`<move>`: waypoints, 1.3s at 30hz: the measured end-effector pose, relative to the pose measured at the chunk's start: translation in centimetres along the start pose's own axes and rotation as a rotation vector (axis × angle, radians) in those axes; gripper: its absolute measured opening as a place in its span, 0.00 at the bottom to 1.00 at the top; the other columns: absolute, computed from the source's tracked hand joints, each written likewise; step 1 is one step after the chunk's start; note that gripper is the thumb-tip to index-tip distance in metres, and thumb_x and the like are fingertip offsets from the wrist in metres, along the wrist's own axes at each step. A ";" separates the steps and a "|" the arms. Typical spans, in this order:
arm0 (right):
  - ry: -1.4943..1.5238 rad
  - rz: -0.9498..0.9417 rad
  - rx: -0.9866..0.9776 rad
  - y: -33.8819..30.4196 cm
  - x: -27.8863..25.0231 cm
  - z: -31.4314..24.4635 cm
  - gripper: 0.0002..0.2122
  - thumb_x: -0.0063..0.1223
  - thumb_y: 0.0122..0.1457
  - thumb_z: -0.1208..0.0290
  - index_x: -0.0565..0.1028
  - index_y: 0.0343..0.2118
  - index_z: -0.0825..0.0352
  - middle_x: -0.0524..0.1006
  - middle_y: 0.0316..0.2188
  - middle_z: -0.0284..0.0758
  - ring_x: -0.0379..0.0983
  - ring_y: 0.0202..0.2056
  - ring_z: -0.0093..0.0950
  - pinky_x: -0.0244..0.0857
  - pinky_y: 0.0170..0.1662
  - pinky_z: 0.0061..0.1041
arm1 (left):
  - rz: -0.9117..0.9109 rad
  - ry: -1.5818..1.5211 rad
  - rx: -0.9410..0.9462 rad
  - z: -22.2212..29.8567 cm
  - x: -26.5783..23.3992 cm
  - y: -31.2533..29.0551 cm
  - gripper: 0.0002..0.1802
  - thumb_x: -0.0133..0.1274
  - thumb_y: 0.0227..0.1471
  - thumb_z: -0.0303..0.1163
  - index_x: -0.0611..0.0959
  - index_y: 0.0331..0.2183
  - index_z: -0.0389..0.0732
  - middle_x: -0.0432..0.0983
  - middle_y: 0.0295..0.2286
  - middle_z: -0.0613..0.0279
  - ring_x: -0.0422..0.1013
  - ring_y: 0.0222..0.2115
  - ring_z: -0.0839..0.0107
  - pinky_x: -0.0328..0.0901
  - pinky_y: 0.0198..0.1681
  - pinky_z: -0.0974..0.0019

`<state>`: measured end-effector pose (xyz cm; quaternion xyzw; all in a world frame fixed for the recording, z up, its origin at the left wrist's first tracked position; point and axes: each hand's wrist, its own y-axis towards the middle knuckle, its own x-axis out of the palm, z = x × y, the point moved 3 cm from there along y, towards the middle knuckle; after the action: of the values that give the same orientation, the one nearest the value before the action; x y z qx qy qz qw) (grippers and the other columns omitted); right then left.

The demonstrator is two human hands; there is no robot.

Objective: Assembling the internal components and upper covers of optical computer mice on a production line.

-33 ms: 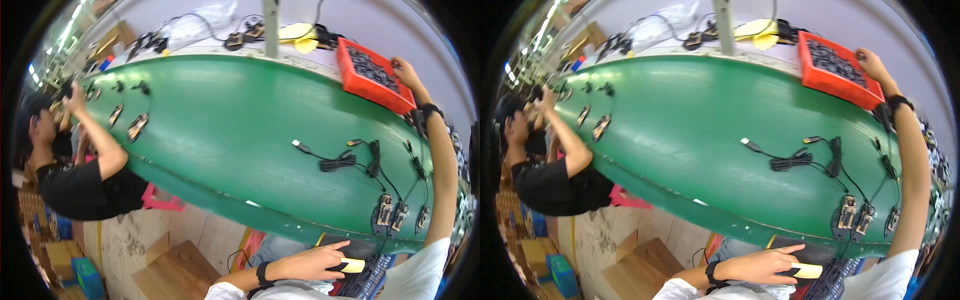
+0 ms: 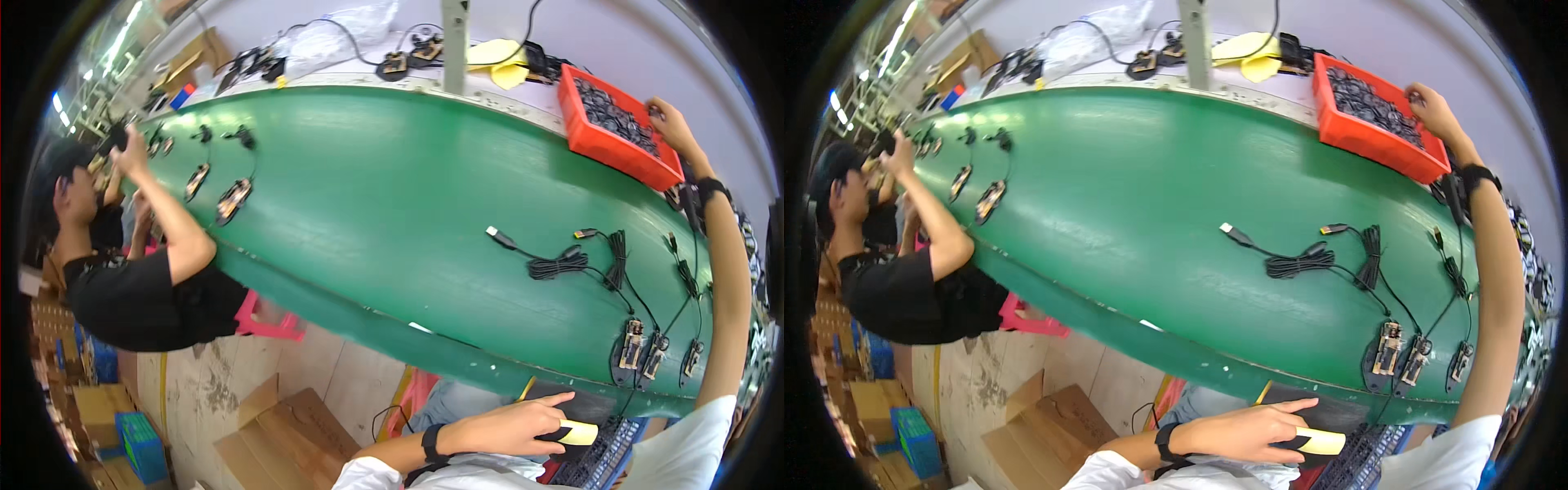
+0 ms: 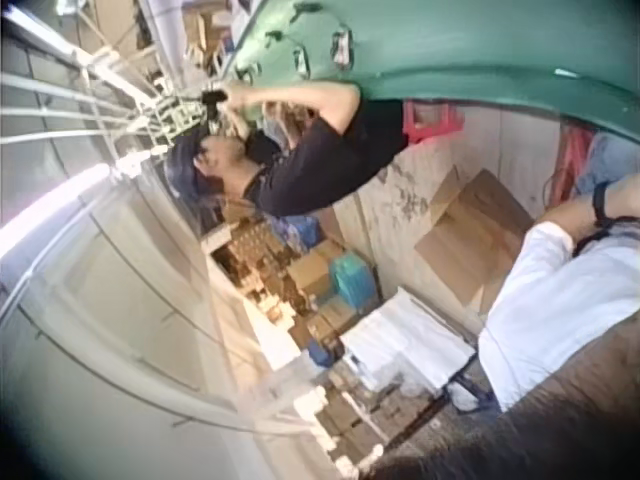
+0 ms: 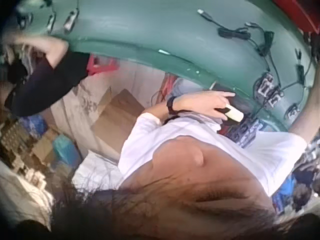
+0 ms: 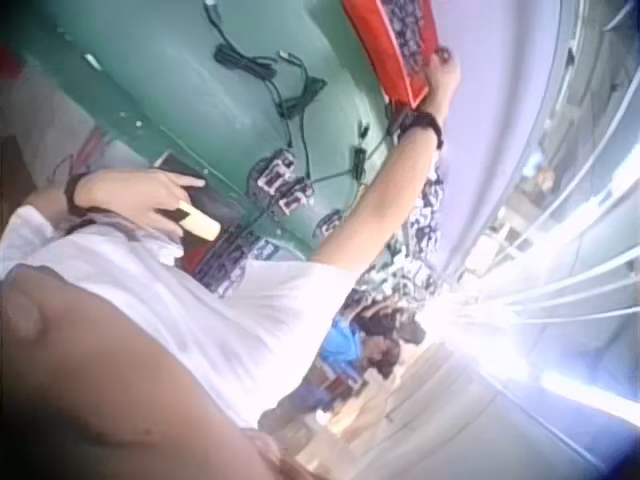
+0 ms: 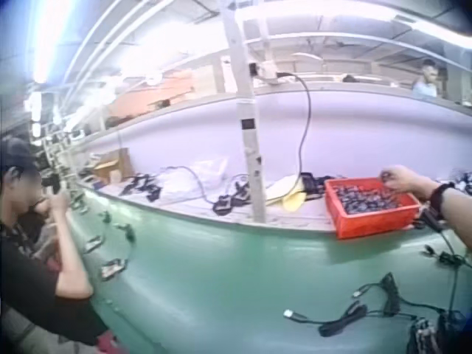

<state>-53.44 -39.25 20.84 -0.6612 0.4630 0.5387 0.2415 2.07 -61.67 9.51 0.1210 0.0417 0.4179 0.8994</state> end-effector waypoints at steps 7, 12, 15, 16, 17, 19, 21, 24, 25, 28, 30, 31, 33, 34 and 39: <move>-0.103 -0.081 -0.064 -2.7 2.0 -3.3 0.13 0.51 0.62 0.80 0.80 0.48 0.67 0.83 0.40 0.41 0.80 0.38 0.32 0.75 0.44 0.34 | 0.002 0.141 -0.033 -0.4 0.6 -0.5 0.23 0.63 0.58 0.37 0.74 0.23 0.29 0.79 0.35 0.47 0.68 0.59 0.42 0.59 0.67 0.52; -0.028 -0.021 -0.064 -4.3 3.6 -5.4 0.11 0.54 0.63 0.76 0.79 0.47 0.66 0.83 0.42 0.45 0.80 0.45 0.38 0.72 0.51 0.36 | 0.081 0.162 0.023 -0.2 0.9 -0.7 0.16 0.64 0.58 0.34 0.85 0.39 0.30 0.82 0.35 0.50 0.69 0.58 0.43 0.61 0.66 0.51; 0.103 -0.033 -0.020 -5.8 2.3 -7.3 0.12 0.51 0.65 0.76 0.79 0.50 0.65 0.83 0.41 0.46 0.81 0.40 0.35 0.73 0.47 0.35 | 0.137 0.167 0.010 -0.4 1.1 -1.2 0.16 0.64 0.58 0.33 0.86 0.44 0.33 0.82 0.33 0.51 0.71 0.56 0.44 0.60 0.66 0.51; 0.092 -0.024 0.009 -6.8 1.9 -6.9 0.12 0.51 0.65 0.76 0.79 0.50 0.65 0.83 0.41 0.46 0.81 0.40 0.35 0.73 0.47 0.35 | 0.122 0.176 0.012 -0.7 0.8 -0.9 0.17 0.64 0.57 0.32 0.86 0.47 0.35 0.82 0.34 0.52 0.71 0.57 0.45 0.60 0.66 0.51; 0.160 -0.026 0.039 -7.6 1.5 -6.6 0.13 0.50 0.66 0.76 0.79 0.50 0.65 0.83 0.42 0.46 0.81 0.39 0.35 0.73 0.46 0.35 | 0.116 0.138 -0.039 -0.8 0.6 -0.8 0.17 0.64 0.57 0.33 0.86 0.46 0.36 0.83 0.35 0.52 0.70 0.58 0.46 0.61 0.65 0.52; 0.214 -0.023 0.000 -8.8 0.4 -5.7 0.15 0.42 0.71 0.73 0.77 0.55 0.61 0.82 0.42 0.38 0.79 0.39 0.27 0.75 0.41 0.29 | 0.093 0.167 -0.042 -0.6 0.6 -0.8 0.16 0.66 0.56 0.33 0.87 0.45 0.36 0.84 0.37 0.53 0.70 0.59 0.47 0.65 0.60 0.55; 0.215 0.007 0.013 -10.4 -0.4 -4.8 0.16 0.43 0.71 0.74 0.76 0.57 0.61 0.81 0.43 0.38 0.79 0.41 0.27 0.74 0.44 0.28 | 0.105 0.190 -0.063 -0.4 0.8 -0.7 0.16 0.68 0.54 0.32 0.88 0.44 0.36 0.86 0.38 0.54 0.69 0.61 0.49 0.69 0.56 0.57; 0.034 -0.056 0.038 -12.3 -0.9 -7.3 0.17 0.43 0.71 0.75 0.68 0.62 0.66 0.77 0.47 0.39 0.77 0.49 0.28 0.73 0.53 0.28 | 0.122 0.246 -0.061 -0.7 0.9 -1.3 0.16 0.68 0.54 0.32 0.88 0.44 0.38 0.86 0.38 0.55 0.68 0.61 0.48 0.69 0.56 0.56; 0.221 0.072 0.010 -13.0 -1.1 -6.8 0.16 0.45 0.71 0.73 0.67 0.59 0.69 0.78 0.44 0.42 0.78 0.50 0.31 0.73 0.53 0.30 | 0.108 0.225 -0.068 -0.9 1.0 -1.4 0.15 0.67 0.54 0.31 0.89 0.44 0.39 0.86 0.39 0.54 0.68 0.61 0.48 0.68 0.57 0.56; 0.709 0.079 -0.046 -17.0 -0.7 -11.0 0.12 0.41 0.75 0.65 0.68 0.50 0.71 0.78 0.50 0.43 0.78 0.52 0.36 0.73 0.58 0.32 | 0.121 0.218 -0.083 -0.9 0.8 -2.1 0.15 0.68 0.54 0.31 0.89 0.44 0.41 0.86 0.40 0.52 0.68 0.61 0.49 0.68 0.57 0.57; 0.978 -0.149 0.018 -22.3 -1.5 -12.6 0.15 0.41 0.75 0.60 0.68 0.52 0.68 0.76 0.52 0.43 0.77 0.54 0.33 0.74 0.57 0.32 | 0.151 0.256 -0.102 -1.2 1.1 -2.1 0.15 0.69 0.52 0.32 0.90 0.43 0.41 0.85 0.40 0.50 0.69 0.61 0.50 0.68 0.57 0.57; 1.052 -0.192 0.028 -25.0 -1.7 -13.3 0.16 0.40 0.75 0.58 0.69 0.52 0.67 0.76 0.51 0.41 0.78 0.53 0.32 0.74 0.56 0.32 | 0.139 0.256 -0.083 -1.1 1.3 -1.8 0.15 0.69 0.52 0.32 0.90 0.42 0.40 0.85 0.40 0.50 0.69 0.61 0.49 0.68 0.57 0.57; 1.223 -0.256 -0.010 -29.1 -0.3 -14.4 0.17 0.41 0.75 0.56 0.70 0.52 0.65 0.77 0.48 0.38 0.79 0.47 0.27 0.76 0.50 0.29 | 0.142 0.236 -0.098 -0.8 0.8 -1.6 0.14 0.70 0.51 0.31 0.90 0.42 0.39 0.86 0.38 0.51 0.70 0.60 0.49 0.66 0.59 0.55; 1.326 -0.266 -0.002 -31.3 0.6 -14.4 0.17 0.45 0.73 0.57 0.73 0.53 0.65 0.77 0.47 0.34 0.77 0.43 0.24 0.76 0.47 0.29 | 0.140 0.221 -0.089 -0.9 0.8 -1.7 0.13 0.69 0.51 0.30 0.90 0.40 0.38 0.85 0.35 0.52 0.71 0.59 0.48 0.64 0.62 0.55; 1.643 -0.300 0.257 -41.3 5.2 -18.0 0.15 0.55 0.69 0.67 0.74 0.55 0.66 0.76 0.46 0.33 0.77 0.43 0.24 0.76 0.48 0.29 | 0.108 0.295 0.016 0.6 0.3 -0.6 0.09 0.67 0.51 0.29 0.90 0.35 0.36 0.80 0.22 0.54 0.75 0.24 0.61 0.56 0.69 0.50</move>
<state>-8.70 -37.04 14.07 -0.8647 0.4563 -0.2077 -0.0296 2.76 -61.90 9.93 0.0677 0.1701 0.4785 0.8588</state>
